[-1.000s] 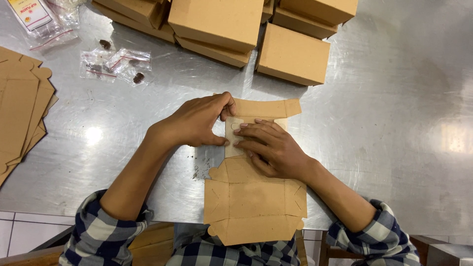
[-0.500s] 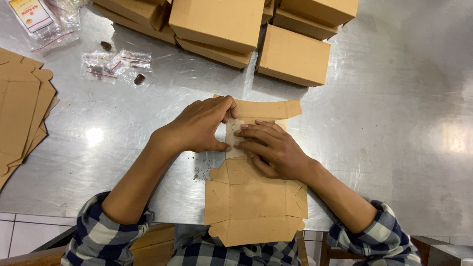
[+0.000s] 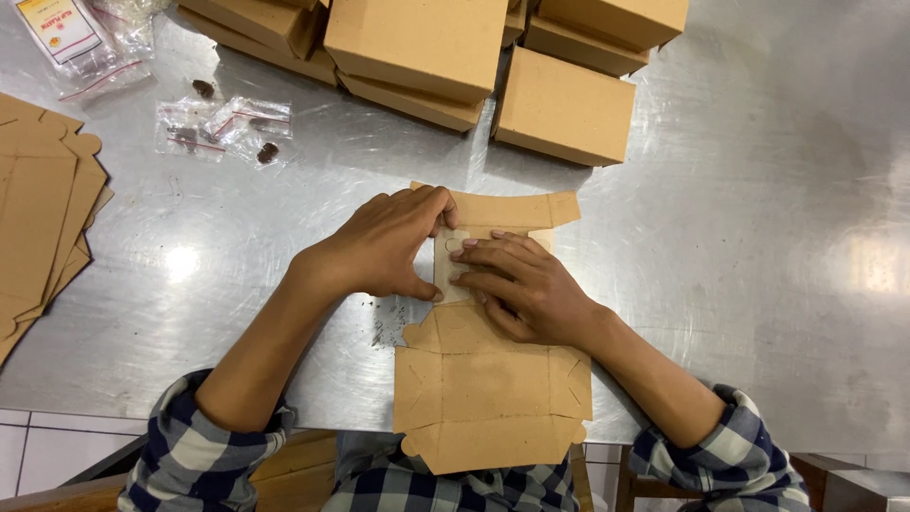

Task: Assembling cardboard boxes by folding flaps and interlocking tabs on a stainless steel table.

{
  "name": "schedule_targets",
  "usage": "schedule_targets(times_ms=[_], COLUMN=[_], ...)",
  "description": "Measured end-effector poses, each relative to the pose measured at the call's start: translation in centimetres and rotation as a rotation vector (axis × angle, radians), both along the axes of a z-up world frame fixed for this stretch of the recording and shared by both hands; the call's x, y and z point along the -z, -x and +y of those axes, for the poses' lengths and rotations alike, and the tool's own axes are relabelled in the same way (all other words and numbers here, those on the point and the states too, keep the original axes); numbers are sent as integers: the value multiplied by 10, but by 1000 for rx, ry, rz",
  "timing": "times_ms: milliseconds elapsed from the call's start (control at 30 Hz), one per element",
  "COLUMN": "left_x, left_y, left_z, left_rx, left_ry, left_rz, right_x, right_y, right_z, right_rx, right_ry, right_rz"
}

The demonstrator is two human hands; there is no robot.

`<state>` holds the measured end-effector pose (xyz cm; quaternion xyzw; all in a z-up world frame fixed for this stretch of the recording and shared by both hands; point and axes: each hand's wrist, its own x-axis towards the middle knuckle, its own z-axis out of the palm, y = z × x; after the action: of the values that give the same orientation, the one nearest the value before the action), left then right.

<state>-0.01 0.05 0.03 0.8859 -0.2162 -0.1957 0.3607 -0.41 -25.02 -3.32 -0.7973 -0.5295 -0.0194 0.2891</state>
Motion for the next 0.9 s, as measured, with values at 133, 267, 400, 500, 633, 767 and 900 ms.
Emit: schedule_targets(times_ms=[133, 267, 400, 500, 633, 767, 900], left_x=[6, 9, 13, 16, 16, 16, 15], left_y=[0, -1, -2, -3, -2, -4, -5], left_z=[2, 2, 3, 4, 2, 1, 0], left_rx=[-9, -19, -39, -53, -62, -79, -139], left_ry=[28, 37, 72, 88, 104, 98, 85], left_rz=[7, 12, -4, -18, -19, -21, -28], right_x=[0, 1, 2, 3, 2, 2, 1], right_y=[0, 0, 0, -1, 0, -1, -1], right_z=[0, 0, 0, -1, -1, 0, 0], right_rx=[-1, 0, -4, -7, -1, -5, -7], right_ry=[0, -4, -9, -7, -3, 0, -8], right_rz=[-7, -8, -5, -7, -8, -15, -18])
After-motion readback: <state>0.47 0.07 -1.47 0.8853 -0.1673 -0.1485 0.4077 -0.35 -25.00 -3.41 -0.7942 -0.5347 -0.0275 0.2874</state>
